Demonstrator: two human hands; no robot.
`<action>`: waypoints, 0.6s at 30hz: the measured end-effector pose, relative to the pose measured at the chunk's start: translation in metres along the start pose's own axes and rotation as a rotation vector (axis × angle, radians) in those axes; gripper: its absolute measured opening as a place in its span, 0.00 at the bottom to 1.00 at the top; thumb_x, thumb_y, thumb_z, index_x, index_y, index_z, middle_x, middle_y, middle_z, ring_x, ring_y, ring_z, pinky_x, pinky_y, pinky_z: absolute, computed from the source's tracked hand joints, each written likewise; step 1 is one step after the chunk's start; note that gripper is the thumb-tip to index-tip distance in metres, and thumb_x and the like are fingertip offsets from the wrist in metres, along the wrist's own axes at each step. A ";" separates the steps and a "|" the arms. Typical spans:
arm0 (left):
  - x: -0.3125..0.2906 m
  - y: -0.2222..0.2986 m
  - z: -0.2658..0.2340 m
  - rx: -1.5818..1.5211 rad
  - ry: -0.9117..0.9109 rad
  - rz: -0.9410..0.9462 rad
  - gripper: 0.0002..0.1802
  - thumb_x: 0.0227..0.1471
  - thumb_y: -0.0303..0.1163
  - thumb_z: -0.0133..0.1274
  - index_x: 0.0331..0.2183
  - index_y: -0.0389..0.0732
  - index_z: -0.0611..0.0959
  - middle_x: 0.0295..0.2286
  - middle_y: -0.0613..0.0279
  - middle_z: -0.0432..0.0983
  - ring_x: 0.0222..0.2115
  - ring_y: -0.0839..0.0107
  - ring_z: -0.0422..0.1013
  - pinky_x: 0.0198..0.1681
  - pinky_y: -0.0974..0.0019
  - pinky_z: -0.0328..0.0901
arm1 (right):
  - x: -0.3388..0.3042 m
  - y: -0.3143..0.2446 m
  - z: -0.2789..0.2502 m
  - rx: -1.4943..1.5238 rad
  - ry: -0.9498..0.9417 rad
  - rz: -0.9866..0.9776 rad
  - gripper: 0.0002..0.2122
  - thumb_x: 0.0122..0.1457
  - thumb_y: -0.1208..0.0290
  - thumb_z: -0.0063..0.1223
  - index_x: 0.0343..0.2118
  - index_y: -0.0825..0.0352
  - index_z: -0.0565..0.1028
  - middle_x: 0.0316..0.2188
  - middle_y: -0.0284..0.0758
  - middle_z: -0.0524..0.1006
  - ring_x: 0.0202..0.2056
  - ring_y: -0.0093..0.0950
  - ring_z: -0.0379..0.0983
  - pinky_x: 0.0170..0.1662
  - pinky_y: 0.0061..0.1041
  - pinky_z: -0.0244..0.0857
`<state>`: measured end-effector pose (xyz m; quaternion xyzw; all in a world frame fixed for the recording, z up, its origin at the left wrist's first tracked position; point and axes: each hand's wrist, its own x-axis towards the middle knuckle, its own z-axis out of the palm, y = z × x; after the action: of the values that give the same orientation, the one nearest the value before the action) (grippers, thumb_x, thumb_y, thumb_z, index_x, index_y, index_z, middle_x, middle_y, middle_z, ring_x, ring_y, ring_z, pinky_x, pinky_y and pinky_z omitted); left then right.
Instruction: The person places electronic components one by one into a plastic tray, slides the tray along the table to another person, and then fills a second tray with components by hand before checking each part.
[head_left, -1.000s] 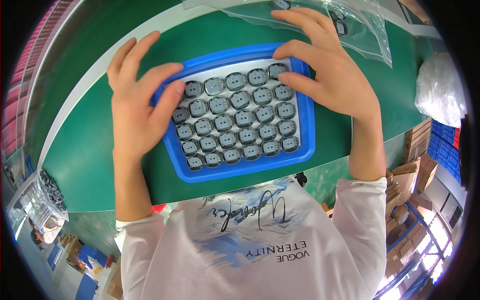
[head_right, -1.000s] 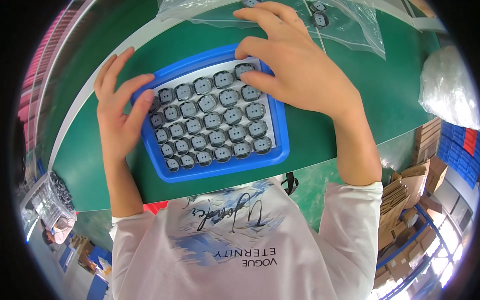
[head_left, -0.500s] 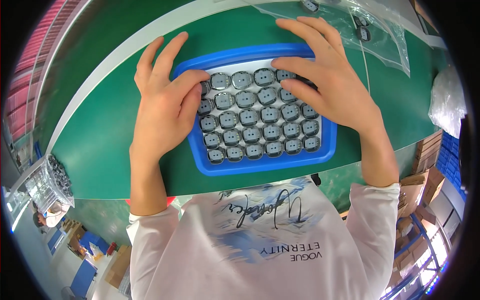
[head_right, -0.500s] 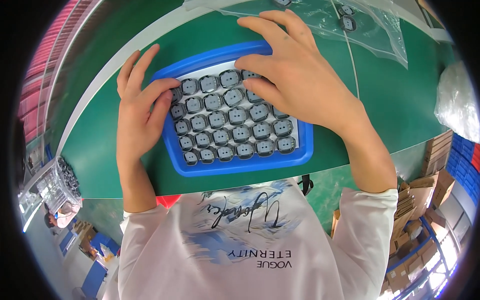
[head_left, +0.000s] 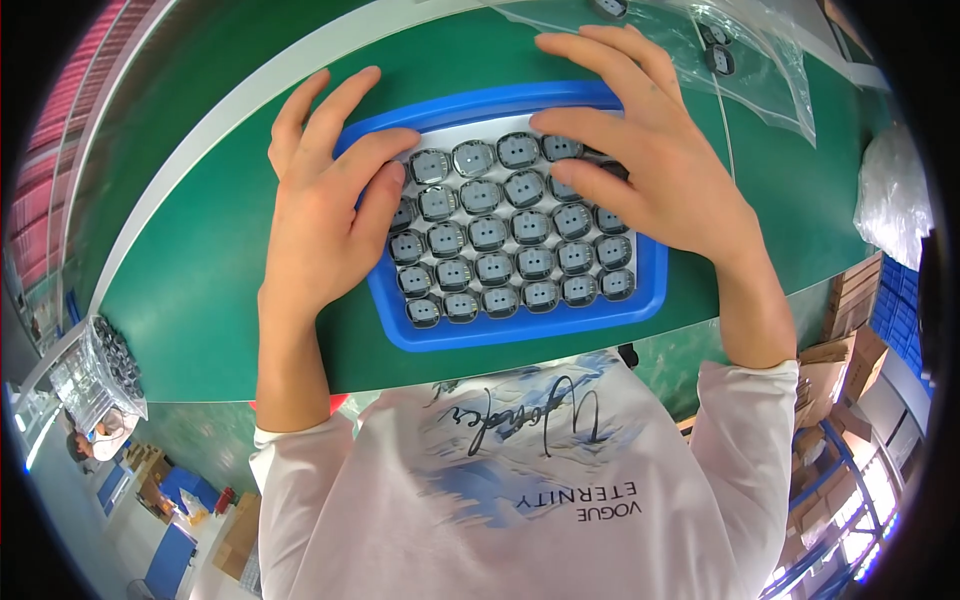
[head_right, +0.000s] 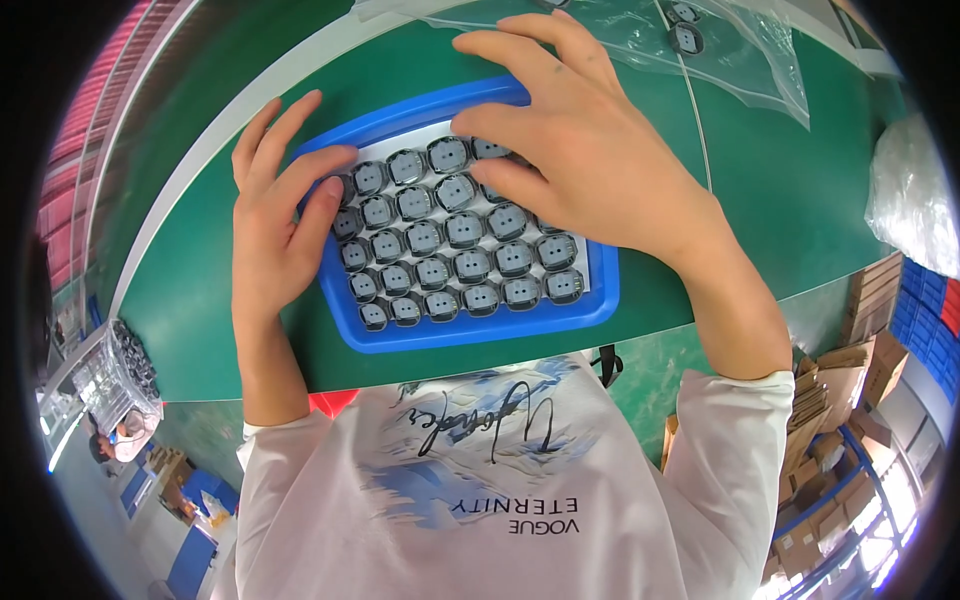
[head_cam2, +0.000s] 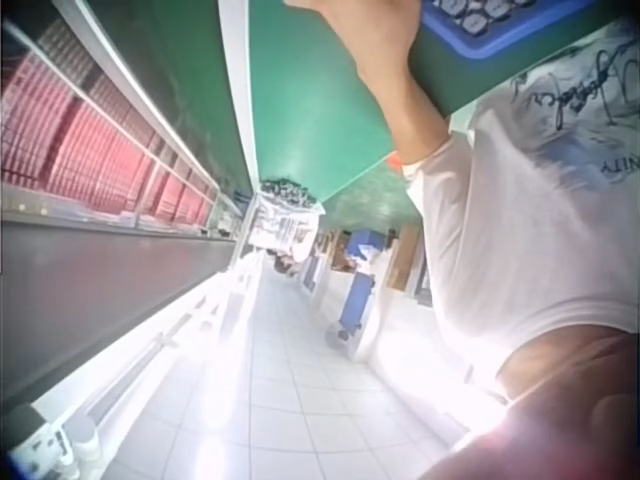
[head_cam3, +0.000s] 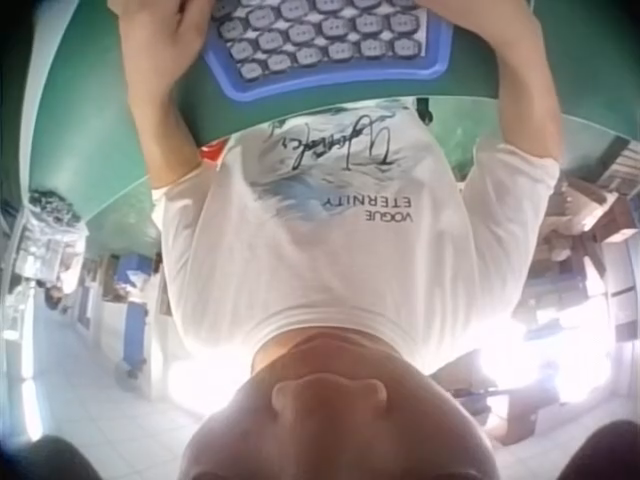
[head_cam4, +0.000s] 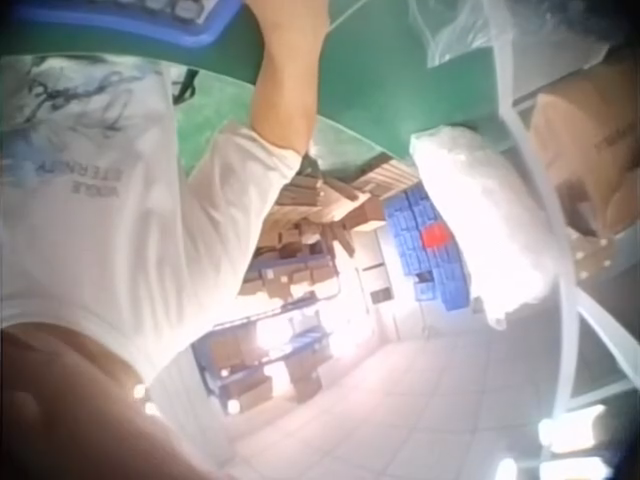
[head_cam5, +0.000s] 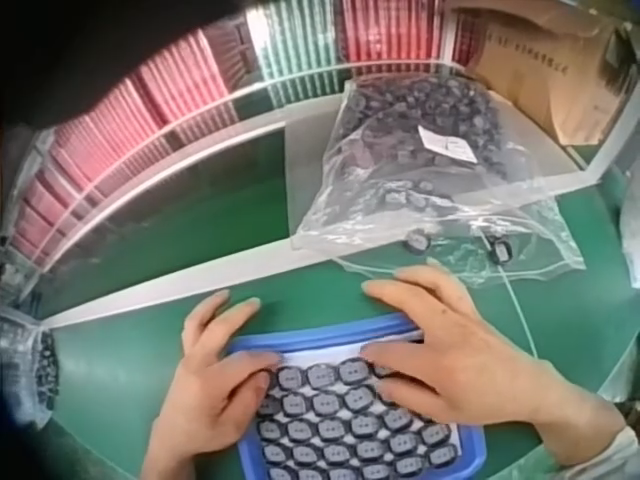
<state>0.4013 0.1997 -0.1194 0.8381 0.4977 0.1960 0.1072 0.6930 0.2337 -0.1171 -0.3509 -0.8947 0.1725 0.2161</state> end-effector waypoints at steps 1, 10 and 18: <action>0.001 0.001 0.000 0.001 0.003 0.007 0.14 0.51 0.21 0.56 0.40 0.44 0.88 0.60 0.54 0.69 0.64 0.45 0.56 0.65 0.47 0.54 | 0.001 -0.002 -0.001 0.003 -0.003 -0.019 0.11 0.51 0.71 0.65 0.38 0.64 0.82 0.64 0.39 0.66 0.65 0.48 0.56 0.65 0.48 0.54; 0.002 0.002 0.005 -0.038 0.005 0.033 0.13 0.48 0.23 0.59 0.38 0.46 0.89 0.59 0.52 0.69 0.63 0.40 0.56 0.64 0.42 0.52 | -0.004 -0.017 0.003 0.032 -0.102 -0.108 0.13 0.40 0.63 0.71 0.30 0.60 0.83 0.66 0.38 0.65 0.66 0.50 0.54 0.68 0.64 0.43; 0.002 0.003 0.005 -0.046 0.002 0.030 0.13 0.48 0.24 0.60 0.38 0.46 0.89 0.59 0.52 0.69 0.63 0.40 0.56 0.64 0.44 0.52 | -0.007 -0.022 0.006 0.040 -0.109 -0.111 0.17 0.37 0.60 0.72 0.32 0.61 0.83 0.67 0.38 0.64 0.67 0.50 0.53 0.68 0.65 0.43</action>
<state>0.4072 0.1998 -0.1225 0.8426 0.4805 0.2097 0.1228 0.6826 0.2124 -0.1142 -0.2864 -0.9195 0.1971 0.1835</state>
